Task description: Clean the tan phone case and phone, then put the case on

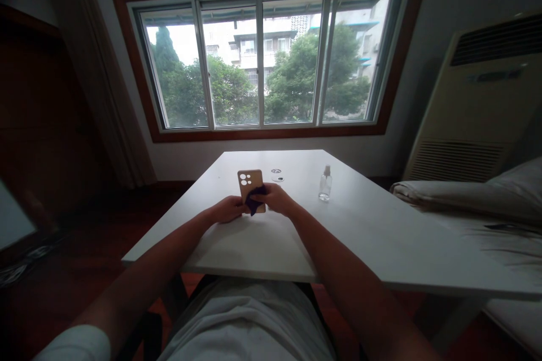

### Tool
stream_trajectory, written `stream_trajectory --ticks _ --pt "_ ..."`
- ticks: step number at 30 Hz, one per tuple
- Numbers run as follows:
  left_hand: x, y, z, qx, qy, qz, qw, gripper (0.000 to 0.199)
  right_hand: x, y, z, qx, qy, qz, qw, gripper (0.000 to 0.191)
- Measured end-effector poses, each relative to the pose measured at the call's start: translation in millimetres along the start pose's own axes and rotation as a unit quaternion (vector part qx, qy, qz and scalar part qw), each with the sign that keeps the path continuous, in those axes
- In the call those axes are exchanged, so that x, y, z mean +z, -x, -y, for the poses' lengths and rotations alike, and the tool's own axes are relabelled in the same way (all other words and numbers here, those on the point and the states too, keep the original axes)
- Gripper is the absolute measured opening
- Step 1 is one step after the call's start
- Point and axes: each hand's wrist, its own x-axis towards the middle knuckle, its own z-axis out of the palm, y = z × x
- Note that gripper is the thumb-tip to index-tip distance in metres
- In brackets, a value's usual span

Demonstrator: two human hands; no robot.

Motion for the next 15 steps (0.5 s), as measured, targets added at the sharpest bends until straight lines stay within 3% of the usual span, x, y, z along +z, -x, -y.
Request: stream_trajectory --ticks 10,15 --pt "1.4 0.3 3.2 0.025 -0.039 0.010 0.999 0.030 -10.5 1.9 -5.8 0.054 0.012 0.081 0.995 0.049" --pt "2.7 0.4 3.2 0.023 -0.051 0.019 0.998 0.032 -14.1 -1.8 -11.5 0.054 0.051 0.050 0.996 0.048"
